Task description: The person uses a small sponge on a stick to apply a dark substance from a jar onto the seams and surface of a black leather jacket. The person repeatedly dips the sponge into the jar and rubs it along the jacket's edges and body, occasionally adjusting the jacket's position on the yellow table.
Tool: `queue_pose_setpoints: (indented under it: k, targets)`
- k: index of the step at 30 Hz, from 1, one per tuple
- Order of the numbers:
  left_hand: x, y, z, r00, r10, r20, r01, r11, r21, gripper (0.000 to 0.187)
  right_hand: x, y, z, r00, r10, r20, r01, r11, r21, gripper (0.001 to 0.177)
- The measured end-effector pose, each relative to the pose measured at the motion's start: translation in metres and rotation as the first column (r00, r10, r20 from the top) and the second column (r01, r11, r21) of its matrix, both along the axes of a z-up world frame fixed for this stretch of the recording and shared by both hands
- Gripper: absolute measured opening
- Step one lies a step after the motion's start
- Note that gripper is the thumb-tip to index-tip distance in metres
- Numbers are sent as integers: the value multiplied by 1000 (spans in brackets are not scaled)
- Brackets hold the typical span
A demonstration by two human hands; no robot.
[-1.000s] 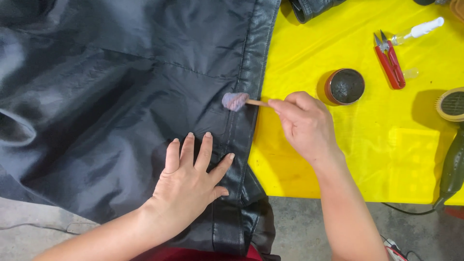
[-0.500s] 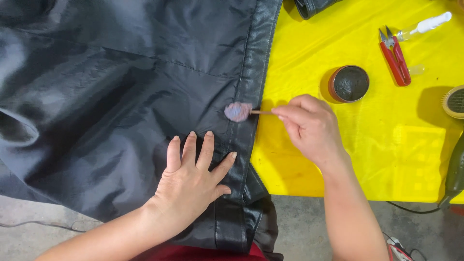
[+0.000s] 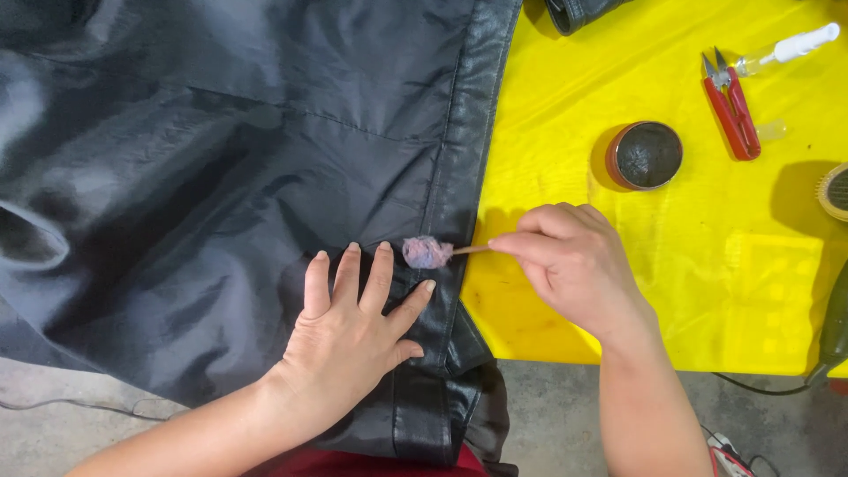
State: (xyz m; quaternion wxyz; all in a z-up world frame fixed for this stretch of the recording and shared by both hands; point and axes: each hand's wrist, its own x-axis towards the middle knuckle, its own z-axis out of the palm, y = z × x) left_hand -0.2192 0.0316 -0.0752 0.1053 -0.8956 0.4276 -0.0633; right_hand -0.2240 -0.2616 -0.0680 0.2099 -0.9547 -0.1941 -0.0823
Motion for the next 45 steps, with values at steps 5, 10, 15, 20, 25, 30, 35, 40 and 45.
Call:
queue_pose_setpoints:
  k: [5, 10, 15, 20, 25, 30, 35, 40, 45]
  targets:
    - [0, 0, 1, 1000, -3, 6, 3, 1000, -13, 78, 19, -5, -10, 996, -56, 70, 52, 998, 45, 21]
    - [0, 1, 1, 1000, -2, 7, 3, 1000, -29, 78, 32, -11, -20, 981, -165, 99, 160, 986, 57, 15]
    - [0, 2, 0, 1000, -6, 13, 6, 999, -44, 79, 21, -7, 1, 976, -170, 138, 174, 985, -11, 10]
    - [2, 1, 0, 1000, -1, 1, 1, 999, -44, 79, 15, -8, -13, 992, -50, 117, 46, 998, 34, 27]
    - [2, 0, 2, 1000, 0, -30, -1, 999, -36, 79, 28, -13, -25, 967, -161, 195, 168, 986, -19, 15]
    - [2, 1, 0, 1000, -4, -13, 3, 999, -54, 79, 24, -7, -12, 954, -213, 212, 220, 976, -7, 14]
    - [3, 1, -2, 1000, -13, -10, 12, 998, -64, 79, 19, -6, -13, 994, -65, 89, 56, 993, 99, 19]
    - [38, 2, 20, 983, -122, -138, 89, 971, -224, 73, 16, 12, 1, 947, -320, 21, 308, 925, 223, 17]
    - [97, -38, 26, 993, -120, -13, 96, 850, -518, 31, 27, 60, -12, 880, -10, -476, 475, -36, 879, 14]
